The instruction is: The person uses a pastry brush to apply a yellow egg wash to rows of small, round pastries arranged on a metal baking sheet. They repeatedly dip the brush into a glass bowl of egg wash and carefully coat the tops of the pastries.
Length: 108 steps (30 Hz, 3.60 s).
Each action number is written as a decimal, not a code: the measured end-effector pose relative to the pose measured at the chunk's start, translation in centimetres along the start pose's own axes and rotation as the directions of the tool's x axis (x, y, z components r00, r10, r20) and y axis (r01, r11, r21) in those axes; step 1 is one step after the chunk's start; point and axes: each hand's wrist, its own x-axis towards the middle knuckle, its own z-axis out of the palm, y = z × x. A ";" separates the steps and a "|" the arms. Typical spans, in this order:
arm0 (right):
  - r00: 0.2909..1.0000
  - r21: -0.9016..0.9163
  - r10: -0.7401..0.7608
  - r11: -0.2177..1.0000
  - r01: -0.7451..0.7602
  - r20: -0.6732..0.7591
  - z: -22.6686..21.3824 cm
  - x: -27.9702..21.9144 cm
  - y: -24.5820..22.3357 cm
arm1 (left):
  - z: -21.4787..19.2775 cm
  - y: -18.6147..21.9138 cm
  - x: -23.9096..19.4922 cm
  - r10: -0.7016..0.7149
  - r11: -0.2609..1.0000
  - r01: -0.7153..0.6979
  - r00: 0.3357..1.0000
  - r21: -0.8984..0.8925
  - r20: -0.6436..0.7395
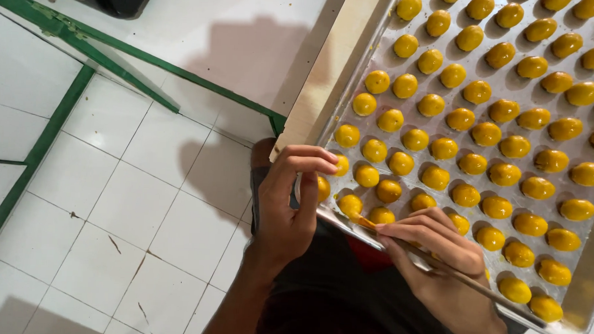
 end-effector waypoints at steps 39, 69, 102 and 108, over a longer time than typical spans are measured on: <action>0.988 -0.014 -0.014 1.000 0.012 -0.155 1.3 -1.4 0.8 | 2.4 -2.4 -3.2 -0.091 0.994 0.079 0.980 -0.072 -0.179; 0.980 -0.060 -0.015 0.998 0.004 -0.196 0.2 -0.3 -1.0 | -1.3 0.5 -2.0 -0.290 0.790 0.225 0.957 0.570 0.025; 0.505 0.004 0.293 0.868 -0.497 -0.812 -13.6 -11.2 5.2 | 13.7 5.4 0.5 0.172 0.974 -0.221 0.857 0.043 0.486; 0.437 -0.025 0.330 0.774 -0.633 -0.837 -18.4 -13.6 8.8 | 19.0 6.6 0.3 0.209 0.976 -0.205 0.770 -0.075 0.603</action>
